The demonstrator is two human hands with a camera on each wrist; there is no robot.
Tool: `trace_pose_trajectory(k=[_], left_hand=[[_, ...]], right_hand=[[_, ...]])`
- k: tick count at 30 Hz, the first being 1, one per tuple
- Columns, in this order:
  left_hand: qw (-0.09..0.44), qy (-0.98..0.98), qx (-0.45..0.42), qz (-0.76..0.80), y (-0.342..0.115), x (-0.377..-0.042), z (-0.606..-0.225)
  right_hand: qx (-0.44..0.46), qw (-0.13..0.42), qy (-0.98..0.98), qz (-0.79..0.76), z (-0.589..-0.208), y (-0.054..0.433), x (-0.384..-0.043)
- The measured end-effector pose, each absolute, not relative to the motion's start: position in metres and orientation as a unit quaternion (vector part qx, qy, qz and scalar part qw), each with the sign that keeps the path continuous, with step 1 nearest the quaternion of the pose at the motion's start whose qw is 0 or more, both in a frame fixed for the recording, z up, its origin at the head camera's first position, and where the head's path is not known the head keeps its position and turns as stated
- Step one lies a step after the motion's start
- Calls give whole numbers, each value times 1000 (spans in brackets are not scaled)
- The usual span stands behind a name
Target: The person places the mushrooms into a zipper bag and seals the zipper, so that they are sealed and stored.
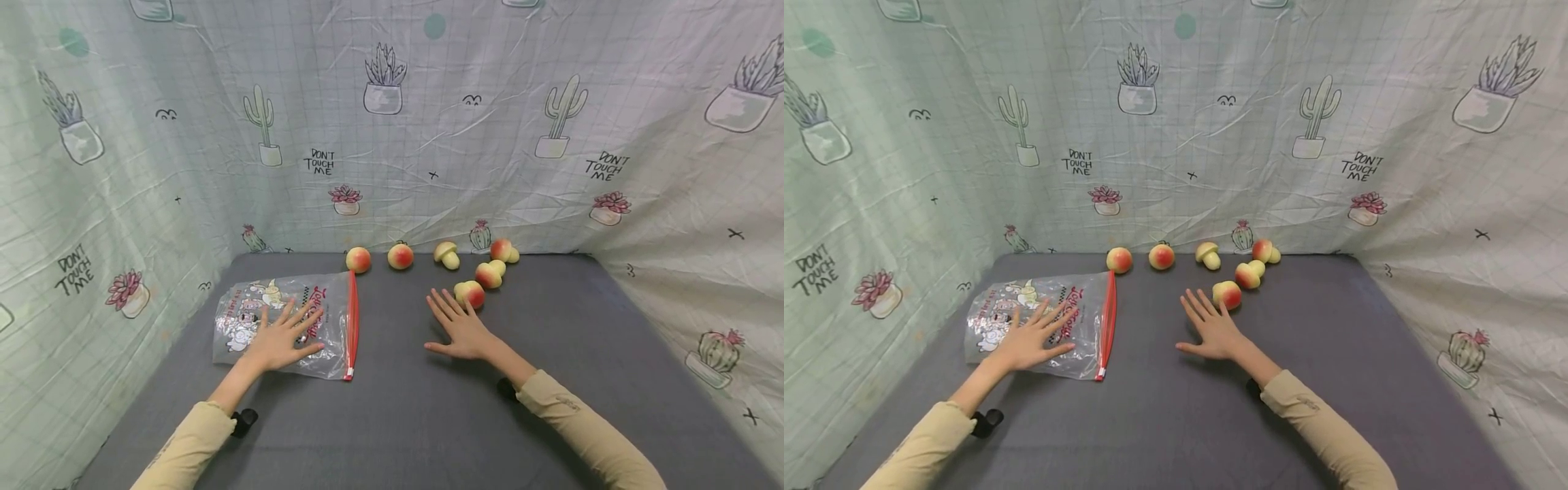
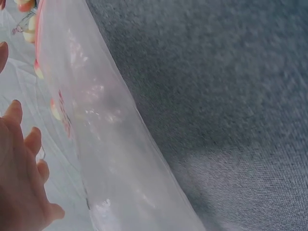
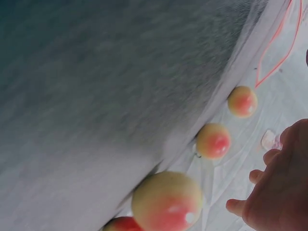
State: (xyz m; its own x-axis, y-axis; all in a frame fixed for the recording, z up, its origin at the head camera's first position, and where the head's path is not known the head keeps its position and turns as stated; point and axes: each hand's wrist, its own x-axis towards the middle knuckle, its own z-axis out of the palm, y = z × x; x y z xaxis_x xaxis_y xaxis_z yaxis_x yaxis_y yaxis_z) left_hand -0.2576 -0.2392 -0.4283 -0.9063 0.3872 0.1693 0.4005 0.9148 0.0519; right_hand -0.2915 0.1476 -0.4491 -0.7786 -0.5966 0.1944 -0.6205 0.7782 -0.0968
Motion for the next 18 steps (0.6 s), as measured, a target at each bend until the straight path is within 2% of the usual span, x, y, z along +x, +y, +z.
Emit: trace_pose_trajectory(k=[6, 18], left_hand=[[91, -970, -220, -40, -232, -255, -426], [79, -959, -270, -17, -217, -257, -426]], right_hand=[[335, 69, -937, 71, -446, 133, -290], [368, 58, -926, 66, -445, 106, -291]])
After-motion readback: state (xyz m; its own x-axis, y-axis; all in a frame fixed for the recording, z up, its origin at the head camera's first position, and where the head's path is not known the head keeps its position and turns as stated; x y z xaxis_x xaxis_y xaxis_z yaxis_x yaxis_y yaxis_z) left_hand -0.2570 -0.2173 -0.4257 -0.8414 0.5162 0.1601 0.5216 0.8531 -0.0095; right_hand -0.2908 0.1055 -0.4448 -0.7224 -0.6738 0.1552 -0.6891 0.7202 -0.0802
